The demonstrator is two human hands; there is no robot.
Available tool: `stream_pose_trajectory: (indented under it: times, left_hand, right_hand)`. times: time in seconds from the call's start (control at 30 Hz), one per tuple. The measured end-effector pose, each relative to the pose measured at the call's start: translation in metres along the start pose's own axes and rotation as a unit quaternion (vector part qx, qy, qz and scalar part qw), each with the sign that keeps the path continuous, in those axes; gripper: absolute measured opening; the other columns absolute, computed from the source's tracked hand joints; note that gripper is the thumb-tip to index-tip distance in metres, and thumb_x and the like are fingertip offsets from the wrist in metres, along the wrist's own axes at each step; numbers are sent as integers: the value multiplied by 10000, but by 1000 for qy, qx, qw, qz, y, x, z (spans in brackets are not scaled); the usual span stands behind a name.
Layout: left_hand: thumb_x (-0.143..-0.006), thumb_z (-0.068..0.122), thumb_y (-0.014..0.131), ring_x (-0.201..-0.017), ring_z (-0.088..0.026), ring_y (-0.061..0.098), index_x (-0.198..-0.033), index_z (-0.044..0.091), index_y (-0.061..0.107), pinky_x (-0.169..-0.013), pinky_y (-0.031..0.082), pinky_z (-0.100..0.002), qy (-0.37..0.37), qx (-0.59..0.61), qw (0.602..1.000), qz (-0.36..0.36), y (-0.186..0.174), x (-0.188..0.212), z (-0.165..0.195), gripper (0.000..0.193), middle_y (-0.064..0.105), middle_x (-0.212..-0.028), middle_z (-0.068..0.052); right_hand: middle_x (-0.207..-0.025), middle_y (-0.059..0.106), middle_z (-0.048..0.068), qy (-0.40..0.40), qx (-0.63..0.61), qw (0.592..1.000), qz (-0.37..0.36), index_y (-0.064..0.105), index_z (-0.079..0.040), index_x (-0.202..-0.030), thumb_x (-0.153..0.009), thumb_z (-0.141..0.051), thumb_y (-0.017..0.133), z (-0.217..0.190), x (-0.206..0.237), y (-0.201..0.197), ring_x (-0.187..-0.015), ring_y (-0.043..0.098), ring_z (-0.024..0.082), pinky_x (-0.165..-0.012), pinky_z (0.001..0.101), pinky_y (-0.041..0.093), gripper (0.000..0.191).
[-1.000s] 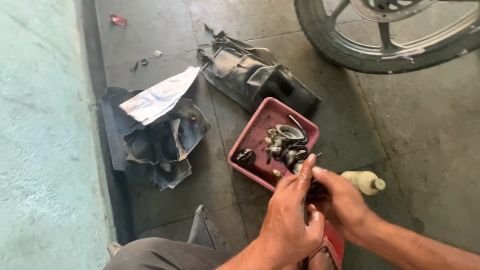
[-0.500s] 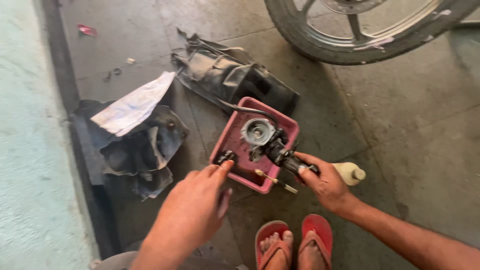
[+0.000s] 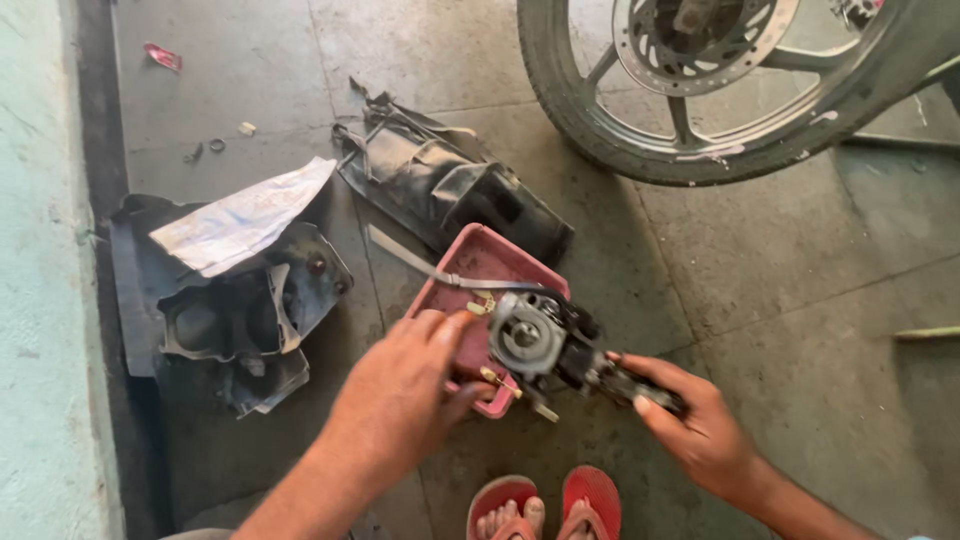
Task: The person cleans a motorcycle carburetor by pouring liquid from a bottle into its openings and scrubbing internal parts with a small brush. The person repeatedly rotates and repositions the carburetor to access different areas while working over a pink tray.
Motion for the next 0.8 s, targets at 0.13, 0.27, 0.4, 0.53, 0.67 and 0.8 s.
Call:
stream_pose_trajectory:
  times: [0.13, 0.27, 0.4, 0.53, 0.67, 0.8]
  left_hand:
    - [-857, 271, 755, -1037, -319, 613, -1237, -6, 601, -881, 506, -421, 63, 58, 996, 21, 4, 2, 11, 495, 655, -1094, -123]
    - [-869, 217, 774, -954, -296, 626, -1232, 7, 613, -821, 519, -395, 85, 73, 994, 14, 2, 5, 22, 449, 654, -1013, -110]
    - [-849, 160, 799, -914, -280, 642, -1230, 7, 607, -786, 533, -382, 103, 103, 988, 52, -11, 8, 30, 453, 661, -986, -88]
    - [-849, 152, 806, -902, -262, 659, -1247, 15, 615, -767, 537, -386, 109, 109, 986, 64, -16, 11, 32, 463, 672, -992, -76]
    - [-843, 156, 813, -909, -265, 668, -1252, 25, 618, -785, 547, -384, 108, 105, 986, 66, -17, 13, 32, 472, 677, -1015, -81]
    - [-827, 147, 832, -925, -265, 674, -1272, 16, 596, -797, 554, -379, 126, 106, 982, 90, -20, 17, 32, 520, 686, -1062, -89]
  right_hand:
    - [-1321, 723, 143, 25, 5, 999, 23, 643, 57, -1288, -884, -29, 610, -13, 10, -15, -1158, 669, 201, -969, 321, 501, 415]
    - [-1347, 712, 165, -32, 25, 999, 31, 624, 53, -1274, -868, -6, 615, -30, 15, -20, -1148, 673, 227, -992, 341, 489, 410]
    - [-1272, 724, 170, -82, 53, 995, 19, 623, 43, -1317, -843, 14, 605, -45, 16, -20, -1126, 696, 246, -996, 348, 486, 475]
    - [-1204, 676, 153, -75, 64, 995, 9, 629, 34, -1338, -825, 20, 591, -52, 13, -17, -1099, 706, 246, -980, 343, 492, 514]
    - [-1201, 667, 150, -82, 76, 994, 2, 617, 30, -1346, -829, 11, 581, -59, 11, -13, -1086, 700, 238, -963, 332, 491, 518]
    - [-1158, 675, 147, -50, 51, 997, 9, 623, 14, -1355, -812, 7, 582, -55, 9, -13, -996, 704, 213, -894, 327, 524, 544]
Point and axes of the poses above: each hand's wrist, its own x-axis away from the middle knuckle, its own y-axis out of the palm, z = x × y, the point moved 9 cm from there along -x, towards the middle knuckle
